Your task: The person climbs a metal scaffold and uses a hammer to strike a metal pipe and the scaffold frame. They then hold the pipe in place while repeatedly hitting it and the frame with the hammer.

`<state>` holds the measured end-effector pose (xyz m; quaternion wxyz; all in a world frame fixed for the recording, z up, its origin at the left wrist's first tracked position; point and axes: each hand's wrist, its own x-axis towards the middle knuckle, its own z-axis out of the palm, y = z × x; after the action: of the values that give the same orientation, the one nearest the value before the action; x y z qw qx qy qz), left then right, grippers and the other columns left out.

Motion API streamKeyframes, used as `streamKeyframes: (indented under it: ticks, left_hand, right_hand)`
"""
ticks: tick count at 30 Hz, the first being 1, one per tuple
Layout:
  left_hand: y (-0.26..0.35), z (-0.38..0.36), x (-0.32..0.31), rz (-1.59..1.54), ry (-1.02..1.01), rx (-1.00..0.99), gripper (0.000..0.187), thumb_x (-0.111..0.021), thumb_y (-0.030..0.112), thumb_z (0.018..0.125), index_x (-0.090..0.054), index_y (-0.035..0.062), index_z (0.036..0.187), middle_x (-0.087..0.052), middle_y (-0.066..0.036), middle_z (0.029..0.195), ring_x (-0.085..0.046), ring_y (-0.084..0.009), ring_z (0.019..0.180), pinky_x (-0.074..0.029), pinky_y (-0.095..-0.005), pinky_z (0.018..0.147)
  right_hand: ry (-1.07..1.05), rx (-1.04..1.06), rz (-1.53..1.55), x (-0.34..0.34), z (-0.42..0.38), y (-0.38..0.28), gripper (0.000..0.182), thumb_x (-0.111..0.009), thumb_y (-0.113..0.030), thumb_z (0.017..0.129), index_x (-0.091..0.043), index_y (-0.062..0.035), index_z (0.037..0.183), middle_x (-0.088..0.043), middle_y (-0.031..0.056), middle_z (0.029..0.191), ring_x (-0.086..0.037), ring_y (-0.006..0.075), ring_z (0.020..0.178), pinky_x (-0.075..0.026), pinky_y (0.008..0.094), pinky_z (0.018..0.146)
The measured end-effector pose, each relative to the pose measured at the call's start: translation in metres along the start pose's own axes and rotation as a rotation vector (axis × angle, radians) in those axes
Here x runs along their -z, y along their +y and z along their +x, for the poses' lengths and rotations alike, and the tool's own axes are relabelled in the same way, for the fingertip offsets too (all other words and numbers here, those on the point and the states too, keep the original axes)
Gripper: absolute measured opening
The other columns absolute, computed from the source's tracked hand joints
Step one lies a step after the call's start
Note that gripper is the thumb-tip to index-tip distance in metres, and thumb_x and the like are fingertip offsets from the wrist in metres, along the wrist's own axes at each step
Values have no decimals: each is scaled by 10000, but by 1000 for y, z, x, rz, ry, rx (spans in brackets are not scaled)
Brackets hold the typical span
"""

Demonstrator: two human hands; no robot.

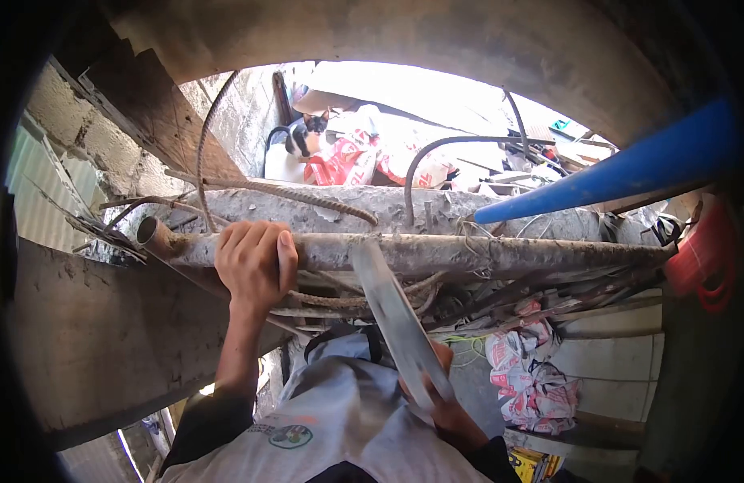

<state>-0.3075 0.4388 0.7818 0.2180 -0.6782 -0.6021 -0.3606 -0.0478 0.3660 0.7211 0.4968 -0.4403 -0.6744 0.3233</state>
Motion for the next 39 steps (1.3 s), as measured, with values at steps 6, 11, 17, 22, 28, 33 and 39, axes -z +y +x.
streamKeyframes:
  ticks: [6,11,17,22,28,33,39]
  left_hand:
    - [-2,1,5,-21,-62,3,153,-504,155,798,-574,92,677,-557,-35,650,-524,-218,602,-399,-339,637]
    - [-2,2,4,-31,-66,13,149,-505,158,793,-573,95,676,-545,-32,635,-523,-214,599,-397,-340,628]
    - [-4,3,-2,-9,-9,-27,151,-537,203,778,-563,103,667,-501,-21,607,-498,-196,576,-402,-326,621]
    - [-5,4,-1,-6,-5,-23,154,-543,206,774,-555,106,658,-507,-21,606,-500,-193,572,-402,-323,623]
    - [-3,4,2,-31,-46,-4,164,-496,174,803,-565,98,675,-540,-31,623,-512,-217,582,-391,-337,622]
    - [-4,3,-1,-19,-23,-22,149,-538,200,787,-559,109,672,-518,-22,617,-512,-188,583,-401,-322,620]
    - [-3,1,1,-12,-49,-22,153,-525,202,798,-568,104,688,-529,-22,632,-515,-188,592,-402,-323,629]
  right_hand:
    - [-132,-303,53,-8,29,-10,428,-528,-388,920,-516,-22,699,-491,34,527,-471,97,436,-342,249,403]
    - [-31,-280,255,8,11,-25,608,-474,-606,877,-438,-26,700,-422,28,539,-405,98,423,-330,232,400]
    - [49,-174,85,-3,4,-8,584,-460,-534,916,-428,-46,597,-438,30,498,-422,105,398,-322,254,379]
    - [-129,-301,3,-7,26,-5,555,-468,-484,933,-458,-36,606,-449,19,504,-420,83,409,-310,229,387]
    - [11,-163,278,3,12,-20,613,-522,-620,843,-427,-27,720,-423,41,571,-403,97,432,-318,224,396]
    - [-40,-52,256,11,-12,17,597,-516,-590,865,-425,-37,659,-428,36,537,-414,98,425,-310,220,396]
    - [-113,-393,122,-5,26,-3,535,-486,-468,929,-452,-37,615,-435,7,503,-412,66,419,-307,218,395]
